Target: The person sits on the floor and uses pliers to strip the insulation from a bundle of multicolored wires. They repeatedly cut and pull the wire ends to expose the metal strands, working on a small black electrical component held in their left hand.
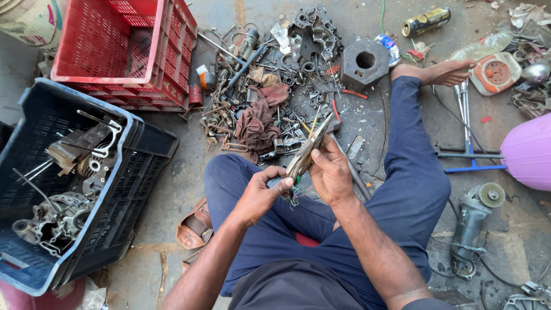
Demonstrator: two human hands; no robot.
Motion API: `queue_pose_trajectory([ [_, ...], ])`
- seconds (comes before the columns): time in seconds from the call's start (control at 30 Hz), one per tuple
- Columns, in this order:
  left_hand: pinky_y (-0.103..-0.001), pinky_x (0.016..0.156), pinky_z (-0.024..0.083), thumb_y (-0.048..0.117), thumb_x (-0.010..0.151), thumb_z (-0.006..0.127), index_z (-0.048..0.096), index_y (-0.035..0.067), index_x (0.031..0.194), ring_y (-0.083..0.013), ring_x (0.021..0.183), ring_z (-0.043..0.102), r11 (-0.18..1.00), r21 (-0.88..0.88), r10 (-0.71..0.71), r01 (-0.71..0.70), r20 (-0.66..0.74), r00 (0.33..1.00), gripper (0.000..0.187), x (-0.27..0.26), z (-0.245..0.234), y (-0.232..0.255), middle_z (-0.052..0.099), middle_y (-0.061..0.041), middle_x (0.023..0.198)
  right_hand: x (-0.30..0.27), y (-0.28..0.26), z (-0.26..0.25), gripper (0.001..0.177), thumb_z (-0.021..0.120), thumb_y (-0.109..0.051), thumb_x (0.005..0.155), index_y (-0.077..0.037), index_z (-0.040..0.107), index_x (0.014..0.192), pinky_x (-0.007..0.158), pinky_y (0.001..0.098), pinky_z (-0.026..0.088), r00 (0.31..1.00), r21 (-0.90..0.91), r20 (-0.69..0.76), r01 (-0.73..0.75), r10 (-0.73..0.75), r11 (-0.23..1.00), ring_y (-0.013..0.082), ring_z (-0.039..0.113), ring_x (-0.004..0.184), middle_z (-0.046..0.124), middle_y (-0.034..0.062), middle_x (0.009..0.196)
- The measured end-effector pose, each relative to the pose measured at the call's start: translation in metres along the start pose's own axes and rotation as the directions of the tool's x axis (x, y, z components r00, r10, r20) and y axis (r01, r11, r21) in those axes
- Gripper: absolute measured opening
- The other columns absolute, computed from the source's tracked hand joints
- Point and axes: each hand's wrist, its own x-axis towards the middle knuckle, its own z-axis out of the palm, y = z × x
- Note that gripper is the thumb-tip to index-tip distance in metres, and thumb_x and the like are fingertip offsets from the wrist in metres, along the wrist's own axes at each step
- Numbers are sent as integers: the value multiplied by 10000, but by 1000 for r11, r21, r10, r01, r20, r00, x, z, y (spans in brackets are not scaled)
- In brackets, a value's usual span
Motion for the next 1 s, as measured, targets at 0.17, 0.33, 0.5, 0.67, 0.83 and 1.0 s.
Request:
queue_pose_trajectory([
  [0.17,-264,736,498,195,926,767,710,23,1079,-77,807,585,999,36,-17,16,22,1000,237,1,-6,0,658,12,894,-1,-7,0,345,569,33,1034,-37,594,1371,1063,362,492,997,14,74,-21,20,1000,180,642,1152,687,70,1216],
  [0.33,-257,750,508,210,920,766,708,30,1098,-74,816,596,999,35,-42,41,28,999,260,1,-5,7,669,15,895,-2,-13,4,311,559,-30,1056,-29,587,1366,1005,429,540,988,33,134,-77,72,996,256,688,1089,704,119,1136],
  [0.5,-258,691,450,231,913,772,713,20,1134,-85,799,590,988,-50,-139,144,84,987,310,-5,-7,19,672,-3,895,-3,-15,1,326,564,-27,1061,-13,581,1386,1010,429,543,989,-24,136,-58,61,998,248,688,1085,702,116,1140],
  [0.67,-251,726,496,254,851,811,709,26,1203,-87,806,614,977,-99,-167,188,187,968,432,-4,-8,33,685,-4,910,-4,-17,3,332,559,-33,1068,-3,575,1398,1036,438,541,987,-39,145,-70,75,997,242,683,1087,691,109,1130],
  [0.83,-259,733,496,336,903,805,727,-26,1152,-93,821,605,985,55,-172,164,207,963,445,3,-7,26,675,-22,894,-2,-19,8,344,559,-36,1074,9,560,1415,1080,444,532,980,-72,189,-50,63,996,218,667,1101,661,97,1155],
  [1.0,-298,660,593,420,934,727,694,10,1123,-94,821,627,963,66,-269,261,265,926,453,3,-3,33,646,-10,886,-2,-23,11,361,538,-43,1068,15,543,1424,1043,429,535,974,-87,199,-90,106,992,233,675,1094,651,112,1165],
])
